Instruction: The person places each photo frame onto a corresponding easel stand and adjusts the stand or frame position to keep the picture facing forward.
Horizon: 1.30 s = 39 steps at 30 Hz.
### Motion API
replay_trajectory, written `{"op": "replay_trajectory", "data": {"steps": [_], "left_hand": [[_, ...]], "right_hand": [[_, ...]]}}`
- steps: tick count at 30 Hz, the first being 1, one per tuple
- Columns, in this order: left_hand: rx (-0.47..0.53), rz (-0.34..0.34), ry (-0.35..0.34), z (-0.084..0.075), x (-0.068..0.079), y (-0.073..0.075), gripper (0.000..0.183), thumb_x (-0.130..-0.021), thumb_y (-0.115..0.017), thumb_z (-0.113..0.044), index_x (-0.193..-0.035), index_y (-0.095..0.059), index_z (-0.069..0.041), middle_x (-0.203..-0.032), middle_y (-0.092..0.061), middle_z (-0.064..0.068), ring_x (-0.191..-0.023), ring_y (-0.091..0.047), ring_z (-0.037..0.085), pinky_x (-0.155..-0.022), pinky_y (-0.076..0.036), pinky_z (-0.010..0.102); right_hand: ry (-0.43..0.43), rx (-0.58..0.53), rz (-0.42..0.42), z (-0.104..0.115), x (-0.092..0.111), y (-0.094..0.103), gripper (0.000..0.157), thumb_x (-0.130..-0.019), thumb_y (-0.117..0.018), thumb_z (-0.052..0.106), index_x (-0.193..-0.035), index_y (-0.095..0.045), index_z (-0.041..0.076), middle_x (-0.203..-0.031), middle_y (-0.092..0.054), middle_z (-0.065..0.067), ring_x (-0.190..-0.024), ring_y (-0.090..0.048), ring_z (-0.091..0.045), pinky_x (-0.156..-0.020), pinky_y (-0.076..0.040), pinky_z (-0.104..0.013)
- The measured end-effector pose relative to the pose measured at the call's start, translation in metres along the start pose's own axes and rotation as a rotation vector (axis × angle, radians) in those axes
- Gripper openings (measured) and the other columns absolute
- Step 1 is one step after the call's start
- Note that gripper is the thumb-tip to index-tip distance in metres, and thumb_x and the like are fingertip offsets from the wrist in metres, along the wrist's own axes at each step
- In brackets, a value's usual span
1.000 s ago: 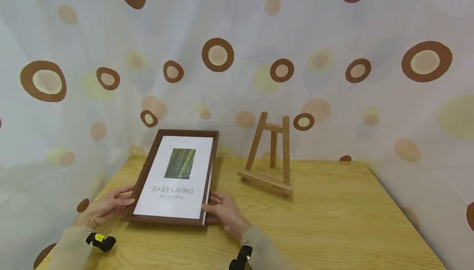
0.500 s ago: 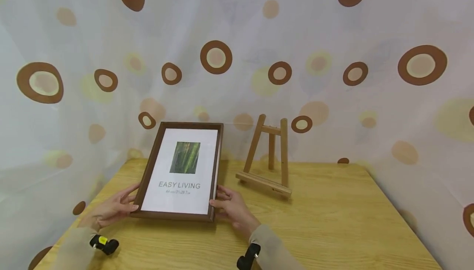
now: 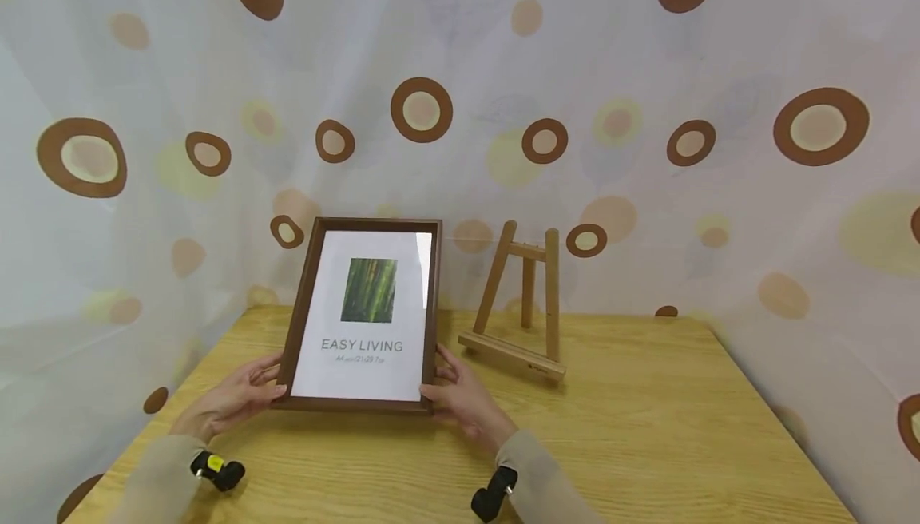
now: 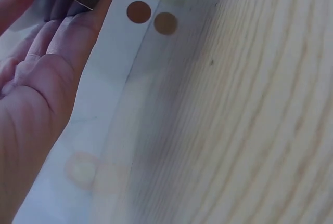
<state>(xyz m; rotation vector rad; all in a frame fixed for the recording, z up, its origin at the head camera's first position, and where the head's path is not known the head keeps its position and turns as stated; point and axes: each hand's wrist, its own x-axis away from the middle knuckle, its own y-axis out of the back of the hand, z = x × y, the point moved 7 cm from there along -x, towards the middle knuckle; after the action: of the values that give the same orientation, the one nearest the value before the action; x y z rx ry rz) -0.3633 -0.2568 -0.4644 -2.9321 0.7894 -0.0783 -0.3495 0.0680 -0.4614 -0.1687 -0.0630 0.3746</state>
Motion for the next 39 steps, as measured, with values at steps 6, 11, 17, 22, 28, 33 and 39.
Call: {"op": "replay_trajectory", "data": {"steps": [6, 11, 17, 22, 28, 33, 39], "left_hand": [[0.009, 0.009, -0.018, -0.001, -0.008, -0.009, 0.076, -0.087, -0.053, 0.007, -0.145, -0.005, -0.003, -0.138, -0.033, 0.02, -0.112, -0.049, 0.03, -0.092, -0.043, 0.04], [-0.009, -0.003, -0.019, -0.001, -0.017, -0.017, 0.076, -0.087, -0.055, 0.004, -0.145, -0.006, -0.005, -0.141, -0.027, 0.024, -0.113, -0.049, 0.03, -0.092, -0.043, 0.04], [-0.076, -0.02, -0.022, 0.001, -0.032, -0.027, 0.075, -0.087, -0.057, -0.002, -0.145, -0.011, -0.01, -0.145, -0.021, 0.02, -0.12, -0.042, 0.031, -0.093, -0.041, 0.04], [-0.153, -0.047, -0.033, -0.001, -0.043, -0.036, 0.075, -0.087, -0.059, -0.009, -0.146, -0.013, -0.015, -0.146, -0.02, 0.016, -0.126, -0.034, 0.032, -0.096, -0.038, 0.042], [-0.172, -0.057, -0.047, -0.006, -0.053, -0.045, 0.074, -0.088, -0.058, -0.01, -0.145, -0.011, -0.011, -0.146, -0.022, 0.014, -0.126, -0.033, 0.031, -0.099, -0.034, 0.045], [-0.151, -0.062, -0.072, -0.005, -0.059, -0.049, 0.07, -0.088, -0.058, -0.009, -0.144, -0.016, -0.007, -0.143, -0.027, 0.016, -0.123, -0.038, 0.03, -0.095, -0.04, 0.039], [-0.16, -0.114, -0.071, -0.004, -0.061, -0.048, 0.068, -0.087, -0.061, -0.011, -0.143, -0.022, -0.009, -0.139, -0.033, 0.017, -0.12, -0.041, 0.028, -0.093, -0.042, 0.039]], "right_hand": [[0.021, -0.003, 0.001, 0.001, 0.002, 0.009, 0.082, -0.083, -0.063, 0.001, -0.146, -0.016, 0.021, -0.136, -0.023, -0.036, -0.102, -0.053, -0.039, -0.077, -0.046, -0.056], [0.052, 0.024, -0.042, 0.004, 0.003, 0.021, 0.078, -0.083, -0.063, 0.002, -0.146, -0.017, 0.013, -0.136, -0.025, -0.035, -0.105, -0.051, -0.043, -0.075, -0.048, -0.053], [0.076, 0.06, -0.083, 0.009, 0.008, 0.035, 0.074, -0.083, -0.063, 0.001, -0.142, -0.019, 0.0, -0.137, -0.024, -0.034, -0.109, -0.047, -0.044, -0.076, -0.049, -0.05], [0.086, 0.067, -0.151, 0.011, 0.011, 0.049, 0.073, -0.082, -0.063, -0.002, -0.142, -0.024, 0.003, -0.136, -0.028, -0.033, -0.112, -0.045, -0.044, -0.076, -0.05, -0.047], [0.081, 0.089, -0.222, 0.016, 0.016, 0.06, 0.073, -0.079, -0.066, -0.002, -0.141, -0.029, 0.005, -0.137, -0.029, -0.031, -0.121, -0.036, -0.041, -0.082, -0.049, -0.042], [0.092, 0.061, -0.207, 0.019, 0.019, 0.063, 0.073, -0.08, -0.064, -0.004, -0.142, -0.027, 0.003, -0.137, -0.029, -0.031, -0.118, -0.039, -0.041, -0.081, -0.049, -0.044], [0.073, 0.053, -0.209, 0.019, 0.018, 0.067, 0.074, -0.081, -0.064, -0.002, -0.143, -0.024, 0.006, -0.139, -0.025, -0.031, -0.115, -0.043, -0.041, -0.082, -0.047, -0.048]]}}
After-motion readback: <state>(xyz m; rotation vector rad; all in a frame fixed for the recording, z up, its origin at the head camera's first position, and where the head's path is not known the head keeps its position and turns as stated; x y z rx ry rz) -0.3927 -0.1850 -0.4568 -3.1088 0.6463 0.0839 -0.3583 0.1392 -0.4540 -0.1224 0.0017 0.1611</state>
